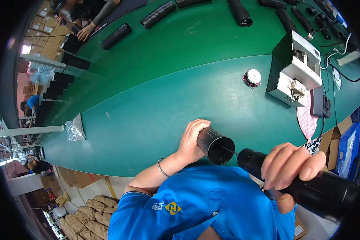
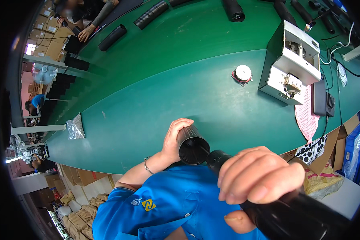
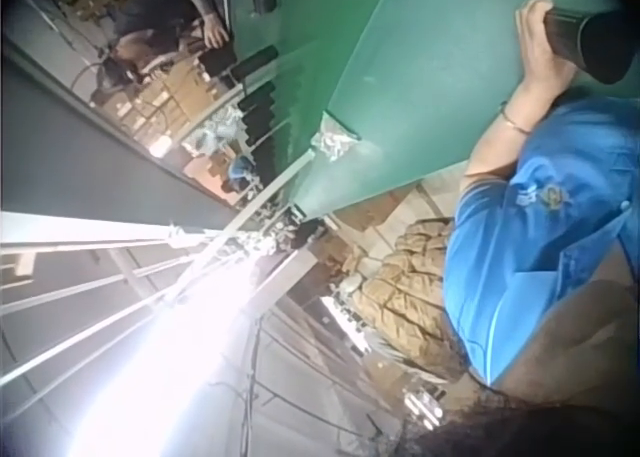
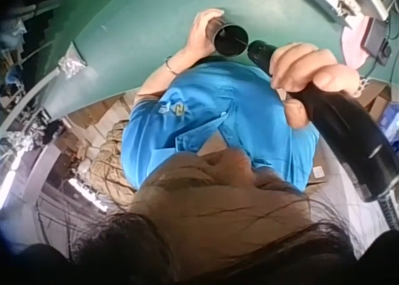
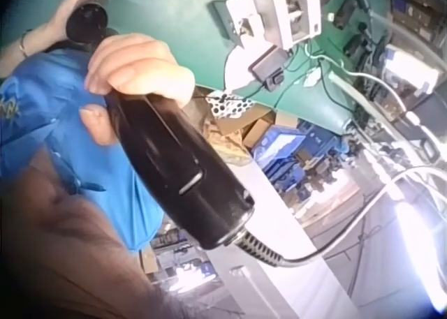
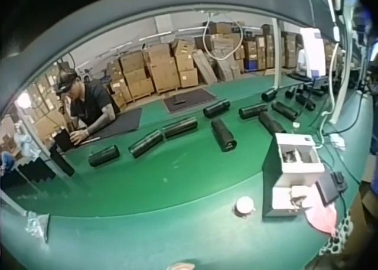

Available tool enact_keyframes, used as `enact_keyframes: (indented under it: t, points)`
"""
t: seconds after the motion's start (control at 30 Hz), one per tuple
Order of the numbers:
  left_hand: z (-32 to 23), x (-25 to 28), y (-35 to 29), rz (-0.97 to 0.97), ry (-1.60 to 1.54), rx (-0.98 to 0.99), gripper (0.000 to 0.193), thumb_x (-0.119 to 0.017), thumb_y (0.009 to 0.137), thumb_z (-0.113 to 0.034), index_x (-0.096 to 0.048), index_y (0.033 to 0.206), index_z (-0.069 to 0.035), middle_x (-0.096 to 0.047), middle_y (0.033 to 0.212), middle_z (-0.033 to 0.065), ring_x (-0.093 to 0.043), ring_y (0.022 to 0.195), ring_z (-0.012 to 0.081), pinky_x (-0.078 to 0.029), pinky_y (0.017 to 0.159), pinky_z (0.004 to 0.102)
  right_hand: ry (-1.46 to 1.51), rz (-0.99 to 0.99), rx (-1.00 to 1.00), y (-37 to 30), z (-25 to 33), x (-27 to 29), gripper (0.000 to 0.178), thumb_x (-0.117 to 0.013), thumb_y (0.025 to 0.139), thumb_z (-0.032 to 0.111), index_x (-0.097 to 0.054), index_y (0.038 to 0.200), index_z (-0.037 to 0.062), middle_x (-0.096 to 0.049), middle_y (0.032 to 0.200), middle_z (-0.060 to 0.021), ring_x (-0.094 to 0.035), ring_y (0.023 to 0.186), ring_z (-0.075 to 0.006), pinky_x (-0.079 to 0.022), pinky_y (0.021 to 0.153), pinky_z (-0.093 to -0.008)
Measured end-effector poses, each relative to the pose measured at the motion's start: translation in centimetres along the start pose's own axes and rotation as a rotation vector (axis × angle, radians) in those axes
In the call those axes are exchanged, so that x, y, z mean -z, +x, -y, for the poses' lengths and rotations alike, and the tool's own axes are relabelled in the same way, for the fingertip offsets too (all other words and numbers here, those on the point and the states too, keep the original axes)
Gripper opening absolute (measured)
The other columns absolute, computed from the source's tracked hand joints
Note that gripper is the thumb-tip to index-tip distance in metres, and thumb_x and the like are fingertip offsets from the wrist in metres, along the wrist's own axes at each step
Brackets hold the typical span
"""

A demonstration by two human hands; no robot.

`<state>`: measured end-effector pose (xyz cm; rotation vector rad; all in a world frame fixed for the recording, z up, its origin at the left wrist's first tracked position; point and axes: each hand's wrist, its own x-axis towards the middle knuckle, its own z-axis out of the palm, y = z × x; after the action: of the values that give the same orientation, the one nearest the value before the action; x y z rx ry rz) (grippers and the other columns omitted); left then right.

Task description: Assembling black cylindrical components using an electric screwdriver at a factory workstation.

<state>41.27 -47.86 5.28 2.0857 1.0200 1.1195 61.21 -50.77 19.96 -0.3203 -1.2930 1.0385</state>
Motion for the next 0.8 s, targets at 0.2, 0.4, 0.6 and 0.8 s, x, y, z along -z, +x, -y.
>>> enact_keyframes:
  t: [0.2,0.4,0.6,0.8]
  points:
    - [-1.1,0.3,0.1,0.025,0.000,0.007,0.059,-0.067,0.048,0.001,-0.043,0.102,-0.003,-0.050,0.100,0.0114,-0.049,0.090,0.0270,-0.040,0.078,0.0338,0.058,0.064,0.037,0.1,0.9,0.5,0.050,-0.068,0.063,0.004,-0.040,0.104,0.0097,-0.054,0.072,-0.0051,-0.057,0.057,-0.0142,-0.045,0.049,-0.0232]
    - [-1.2,1.2,2.1,0.044,0.054,0.117,0.064,-0.070,0.047,0.000,-0.041,0.104,-0.004,-0.047,0.105,0.0111,-0.048,0.092,0.0274,-0.038,0.082,0.0350,0.052,-0.455,0.466,-0.5,9.5,7.1,0.039,-0.053,0.071,0.004,-0.039,0.107,-0.0005,-0.042,0.067,-0.0029,-0.041,0.053,-0.0076,-0.035,0.052,-0.0208]
    - [-2.2,1.9,3.8,0.260,0.034,0.248,0.069,-0.072,0.049,-0.002,-0.037,0.109,-0.003,-0.043,0.110,0.0125,-0.047,0.093,0.0267,-0.038,0.083,0.0332,-0.282,-0.514,0.373,1.3,9.0,14.9,0.037,-0.044,0.074,0.001,-0.042,0.110,0.0019,-0.046,0.073,-0.0060,-0.043,0.059,-0.0119,-0.034,0.060,-0.0240]
    - [-2.1,2.1,2.7,0.285,0.000,0.340,0.072,-0.071,0.048,0.000,-0.036,0.110,-0.003,-0.043,0.108,0.0138,-0.046,0.094,0.0264,-0.039,0.082,0.0321,-0.407,-0.564,0.233,3.5,7.2,15.3,0.031,-0.045,0.077,0.003,-0.041,0.108,0.0019,-0.045,0.073,-0.0053,-0.041,0.064,-0.0122,-0.033,0.064,-0.0238]
